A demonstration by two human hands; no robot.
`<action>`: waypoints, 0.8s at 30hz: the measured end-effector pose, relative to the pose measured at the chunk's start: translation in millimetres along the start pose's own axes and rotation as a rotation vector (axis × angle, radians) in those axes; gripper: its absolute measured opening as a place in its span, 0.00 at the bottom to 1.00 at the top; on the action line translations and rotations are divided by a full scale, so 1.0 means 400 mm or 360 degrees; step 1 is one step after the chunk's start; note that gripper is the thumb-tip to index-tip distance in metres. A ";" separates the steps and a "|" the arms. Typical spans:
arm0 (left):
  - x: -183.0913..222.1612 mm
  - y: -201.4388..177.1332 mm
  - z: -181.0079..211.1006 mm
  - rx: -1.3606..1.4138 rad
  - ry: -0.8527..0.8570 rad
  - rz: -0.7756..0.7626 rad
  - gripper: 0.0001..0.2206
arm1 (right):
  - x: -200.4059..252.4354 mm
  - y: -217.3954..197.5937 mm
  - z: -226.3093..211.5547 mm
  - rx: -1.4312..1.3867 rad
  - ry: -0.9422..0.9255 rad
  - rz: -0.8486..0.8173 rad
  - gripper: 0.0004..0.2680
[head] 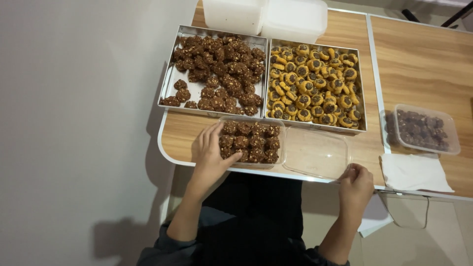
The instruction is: Packing chocolate clusters and yellow cookies from large trays into small plastic containers.
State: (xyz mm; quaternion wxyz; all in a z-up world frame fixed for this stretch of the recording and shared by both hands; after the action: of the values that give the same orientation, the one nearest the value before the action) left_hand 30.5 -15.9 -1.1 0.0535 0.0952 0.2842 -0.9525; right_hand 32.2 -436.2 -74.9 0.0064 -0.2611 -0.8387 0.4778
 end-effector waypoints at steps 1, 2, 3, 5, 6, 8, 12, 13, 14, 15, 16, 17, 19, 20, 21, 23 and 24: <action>-0.003 0.003 -0.013 -0.0001 0.0000 0.0003 0.42 | 0.001 -0.020 -0.031 -0.0002 -0.0002 0.0000 0.08; -0.006 0.013 -0.031 -0.0094 -0.0051 -0.0079 0.42 | 0.002 -0.030 -0.051 -0.0087 0.0140 -0.0110 0.09; -0.009 0.024 -0.049 -0.0184 -0.0099 -0.0164 0.45 | 0.005 -0.042 -0.070 -0.0174 0.0281 -0.0220 0.12; -0.012 0.023 -0.057 -0.0210 -0.0129 -0.0135 0.46 | 0.005 -0.045 -0.070 -0.0191 0.0297 -0.0226 0.11; -0.013 0.022 -0.063 -0.0236 -0.0161 -0.0106 0.48 | 0.006 -0.046 -0.068 -0.0207 0.0314 -0.0233 0.10; -0.013 0.005 -0.052 -0.0001 -0.0245 -0.0120 0.45 | 0.018 -0.073 -0.101 -0.0294 0.0401 -0.0235 0.09; -0.010 -0.022 -0.092 0.0200 -0.0434 -0.0057 0.30 | 0.008 -0.064 -0.043 -0.0471 0.0397 -0.0171 0.10; -0.010 -0.021 -0.105 0.0200 -0.0433 -0.0054 0.30 | 0.010 -0.068 -0.044 -0.0472 0.0395 -0.0170 0.10; -0.012 -0.021 -0.116 0.0274 -0.0393 -0.0032 0.27 | 0.015 -0.065 -0.038 -0.0673 0.0524 -0.0228 0.09; -0.011 -0.021 -0.127 0.0349 -0.0354 -0.0009 0.24 | 0.021 -0.061 -0.032 -0.0873 0.0651 -0.0288 0.08; -0.011 -0.022 -0.130 0.0348 -0.0355 -0.0006 0.24 | 0.015 -0.045 0.004 -0.0874 0.0648 -0.0290 0.08; -0.011 -0.024 -0.130 0.0334 -0.0308 0.0009 0.23 | 0.008 -0.027 0.032 -0.1154 0.0586 -0.0300 0.07; -0.012 -0.023 -0.123 0.0320 -0.0262 0.0022 0.22 | 0.003 -0.021 0.064 -0.1432 0.0522 -0.0310 0.06; -0.012 -0.018 -0.120 0.0364 -0.0317 -0.0012 0.21 | 0.006 -0.033 0.067 -0.1484 0.0500 -0.0298 0.05; -0.012 -0.013 -0.116 0.0408 -0.0370 -0.0045 0.21 | 0.007 -0.045 0.069 -0.1538 0.0477 -0.0286 0.05; -0.009 -0.005 -0.100 0.0497 -0.0335 -0.0069 0.21 | 0.013 -0.074 0.061 -0.1615 0.0437 -0.0228 0.06; -0.008 0.000 -0.091 0.0585 -0.0299 -0.0093 0.21 | 0.015 -0.091 0.057 -0.1693 0.0398 -0.0170 0.08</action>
State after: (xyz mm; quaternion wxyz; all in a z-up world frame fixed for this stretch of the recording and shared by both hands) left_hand 39.0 4.3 -30.1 0.0338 0.0057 0.1020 -0.9942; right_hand 5.3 -466.6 -59.4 -0.0027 -0.2402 -0.9696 -0.0476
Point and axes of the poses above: each hand's wrist, its own x-axis away from the middle knuckle, its own y-axis out of the palm, z = x × y, the point moved 5 cm from there along -x, towards the middle knuckle, and after that the axes turned 1 degree about y, right-handed, at the moved point
